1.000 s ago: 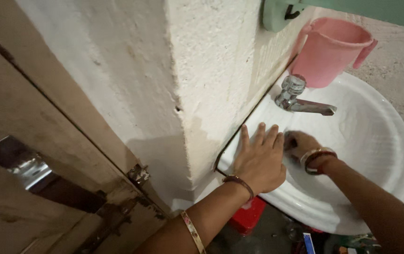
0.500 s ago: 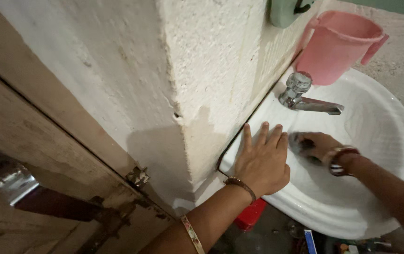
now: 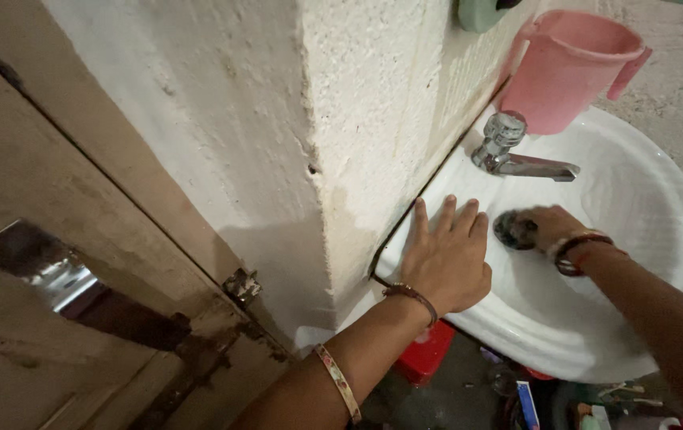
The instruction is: The person scrubs a white bathroom sink with a steel wool pad, repeatedly rinsing the pad under the tap and wiping the basin and faucet. A pink plastic jug is moved aside and then returned to the sink area during the cleaning.
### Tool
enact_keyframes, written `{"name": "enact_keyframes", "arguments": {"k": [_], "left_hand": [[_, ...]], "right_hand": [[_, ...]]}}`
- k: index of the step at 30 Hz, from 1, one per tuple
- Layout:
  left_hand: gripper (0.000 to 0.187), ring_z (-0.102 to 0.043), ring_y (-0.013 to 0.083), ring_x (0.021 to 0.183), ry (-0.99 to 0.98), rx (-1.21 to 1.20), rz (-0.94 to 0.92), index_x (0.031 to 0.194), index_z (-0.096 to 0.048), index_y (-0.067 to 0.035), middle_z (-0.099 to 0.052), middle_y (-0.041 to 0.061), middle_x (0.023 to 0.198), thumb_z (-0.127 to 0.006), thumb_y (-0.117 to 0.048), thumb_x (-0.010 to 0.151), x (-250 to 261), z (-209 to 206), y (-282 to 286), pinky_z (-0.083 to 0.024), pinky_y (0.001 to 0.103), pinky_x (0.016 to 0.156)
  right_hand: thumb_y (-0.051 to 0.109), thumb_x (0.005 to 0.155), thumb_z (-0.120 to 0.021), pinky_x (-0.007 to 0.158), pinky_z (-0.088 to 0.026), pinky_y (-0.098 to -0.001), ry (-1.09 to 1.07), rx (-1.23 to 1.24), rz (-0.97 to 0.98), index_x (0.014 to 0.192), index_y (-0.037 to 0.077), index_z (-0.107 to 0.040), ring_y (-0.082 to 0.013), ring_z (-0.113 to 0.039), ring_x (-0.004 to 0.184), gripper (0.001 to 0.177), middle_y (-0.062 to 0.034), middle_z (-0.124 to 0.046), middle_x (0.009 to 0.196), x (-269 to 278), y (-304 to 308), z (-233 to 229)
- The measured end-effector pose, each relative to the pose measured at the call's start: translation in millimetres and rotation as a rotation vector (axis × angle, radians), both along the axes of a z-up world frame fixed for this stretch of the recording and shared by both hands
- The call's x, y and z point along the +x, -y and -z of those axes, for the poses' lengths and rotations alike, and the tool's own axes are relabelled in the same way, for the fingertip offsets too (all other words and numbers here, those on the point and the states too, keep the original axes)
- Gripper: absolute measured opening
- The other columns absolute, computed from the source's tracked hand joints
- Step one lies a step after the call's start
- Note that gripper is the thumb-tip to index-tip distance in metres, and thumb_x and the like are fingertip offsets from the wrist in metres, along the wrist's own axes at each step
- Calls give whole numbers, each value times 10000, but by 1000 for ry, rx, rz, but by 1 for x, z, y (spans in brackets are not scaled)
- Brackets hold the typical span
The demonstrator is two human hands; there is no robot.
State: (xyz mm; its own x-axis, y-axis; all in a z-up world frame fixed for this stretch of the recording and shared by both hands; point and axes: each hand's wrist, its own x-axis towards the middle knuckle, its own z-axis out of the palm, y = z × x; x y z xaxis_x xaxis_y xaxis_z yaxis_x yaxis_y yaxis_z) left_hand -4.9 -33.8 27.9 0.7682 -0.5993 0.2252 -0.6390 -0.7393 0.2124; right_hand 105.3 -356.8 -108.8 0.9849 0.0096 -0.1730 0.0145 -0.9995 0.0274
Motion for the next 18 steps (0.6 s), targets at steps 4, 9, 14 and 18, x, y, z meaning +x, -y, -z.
{"name": "enact_keyframes", "arguments": {"k": [4,9,14,18], "left_hand": [[702,-274,356,1504,-7,-35,-4,1463,-448,-15,-363,148,1591,-580,-303,837,0,-1,-1,-140,674,1197],[675,-285,359,1499,-5,-57,-5,1453,-470,-16,-392,156,1576,-573,-302,850,0,-1,0,-151,675,1196],[635,-305,352,1497,15,-40,-7,1430,-488,-24,-408,158,1570,-557,-317,870,2,4,2,-160,664,1201],[631,-347,368,1486,31,-149,-14,1443,-488,-7,-466,171,1534,-535,-326,901,1,11,3,-173,639,1225]], "right_hand": [[72,842,-687,1023,-482,-468,135,66,101,1295,128,-637,-355,-602,1222,460,-137,-650,1310,8,-23,10],[103,787,-744,1026,-551,-358,24,513,-62,1243,93,-671,-275,-725,1143,462,-141,-760,1193,-14,-60,14],[119,886,-654,997,-526,-358,-79,732,77,1328,76,-600,-237,-689,1139,447,-137,-731,1245,-63,-86,-14],[102,809,-698,965,-520,-339,15,1069,118,1264,52,-663,-203,-685,1073,459,-133,-757,1194,-85,-96,-39]]}}
